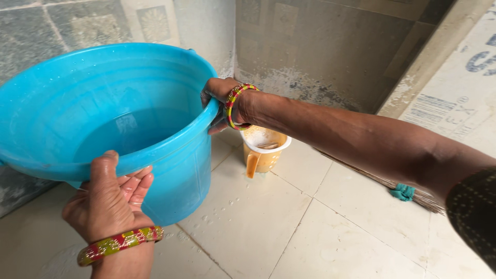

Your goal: The person pours water from a red jug onto a traditional straw broom and uses it to sweep a tiled floor. They then use a sponge to scrub the floor and the base of the wall, repeatedly dipping the sponge into a yellow bucket containing soapy water. The person moves a large blue bucket to access the corner area for cleaning.

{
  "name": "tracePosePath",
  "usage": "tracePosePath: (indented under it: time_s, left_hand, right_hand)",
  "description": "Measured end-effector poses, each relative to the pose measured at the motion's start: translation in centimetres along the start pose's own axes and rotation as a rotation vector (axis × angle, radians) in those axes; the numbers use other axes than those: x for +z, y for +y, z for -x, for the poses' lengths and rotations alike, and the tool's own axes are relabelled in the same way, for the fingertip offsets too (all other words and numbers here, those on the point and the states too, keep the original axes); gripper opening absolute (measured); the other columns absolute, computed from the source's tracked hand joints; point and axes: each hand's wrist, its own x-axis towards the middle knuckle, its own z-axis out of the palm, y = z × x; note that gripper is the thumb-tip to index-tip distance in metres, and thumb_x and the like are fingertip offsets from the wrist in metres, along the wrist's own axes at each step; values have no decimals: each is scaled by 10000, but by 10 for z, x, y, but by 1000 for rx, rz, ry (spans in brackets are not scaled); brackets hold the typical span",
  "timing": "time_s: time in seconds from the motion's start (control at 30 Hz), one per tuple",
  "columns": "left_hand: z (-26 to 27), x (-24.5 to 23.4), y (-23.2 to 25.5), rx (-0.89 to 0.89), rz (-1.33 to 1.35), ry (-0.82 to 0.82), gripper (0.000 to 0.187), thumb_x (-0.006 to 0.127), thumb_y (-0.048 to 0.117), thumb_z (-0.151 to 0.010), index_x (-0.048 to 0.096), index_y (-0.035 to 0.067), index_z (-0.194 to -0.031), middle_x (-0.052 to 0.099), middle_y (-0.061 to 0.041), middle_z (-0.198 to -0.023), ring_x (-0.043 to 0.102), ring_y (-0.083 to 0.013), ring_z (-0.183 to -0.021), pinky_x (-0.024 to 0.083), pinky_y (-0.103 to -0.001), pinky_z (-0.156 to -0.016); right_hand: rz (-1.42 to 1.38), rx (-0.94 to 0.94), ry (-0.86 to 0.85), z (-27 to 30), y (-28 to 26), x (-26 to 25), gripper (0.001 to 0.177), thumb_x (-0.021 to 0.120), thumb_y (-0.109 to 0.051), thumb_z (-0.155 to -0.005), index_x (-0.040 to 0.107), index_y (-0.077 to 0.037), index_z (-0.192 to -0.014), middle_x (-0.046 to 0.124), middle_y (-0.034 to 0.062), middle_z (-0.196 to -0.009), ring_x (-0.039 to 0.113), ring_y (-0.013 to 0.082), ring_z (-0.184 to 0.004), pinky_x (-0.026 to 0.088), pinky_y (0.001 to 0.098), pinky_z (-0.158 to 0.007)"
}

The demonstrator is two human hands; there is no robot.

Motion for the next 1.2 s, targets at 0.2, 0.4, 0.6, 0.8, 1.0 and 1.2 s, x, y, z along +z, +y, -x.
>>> tracePosePath:
  time_s: [0.2,0.4,0.6,0.8,1.0,1.2]
  left_hand:
    - [-12,-33,21,62,-44,119,376,807,191,-815,518,3,-665,648,-141,-685,686,-241,-557,656,-371,-579]
    - [-31,-64,46,54,-69,204,342,775,198,-795,516,14,-670,660,-142,-668,692,-226,-538,665,-366,-584]
    - [-66,-108,71,122,-95,328,343,764,231,-792,506,15,-725,588,-93,-631,627,-195,-513,667,-369,-610]
    - [-122,-209,56,115,-229,180,311,709,346,-943,573,67,-931,626,-55,-794,615,-116,-671,640,-317,-772]
    - [-278,-328,63,333,-408,-329,351,628,411,-1006,565,86,-1121,662,-57,-1061,712,-86,-1015,584,-278,-970]
    - [-240,-316,123,189,-510,76,421,688,521,-1088,605,108,-1086,666,-7,-865,704,-67,-818,637,-231,-842]
  right_hand:
    - [-5,30,-20,27,0,42,373,596,-85,-778,598,84,-1111,698,290,-1047,762,413,-935,635,546,-754]
    - [-16,6,-79,46,3,78,423,632,-78,-755,580,71,-1147,693,277,-1107,754,410,-988,633,552,-763]
    - [-31,-18,-137,60,4,137,435,648,-116,-762,617,35,-1168,591,264,-1260,656,436,-1096,644,542,-735]
    - [-11,-39,-257,75,11,178,468,668,-126,-750,608,54,-1178,599,268,-1267,684,422,-1060,695,513,-693]
    - [-25,20,-275,56,-11,269,523,682,-160,-803,529,78,-1242,572,302,-1250,679,441,-1008,682,518,-663]
    - [65,48,-313,73,-11,299,471,691,-192,-789,615,104,-1147,695,286,-1115,761,399,-882,646,426,-596]
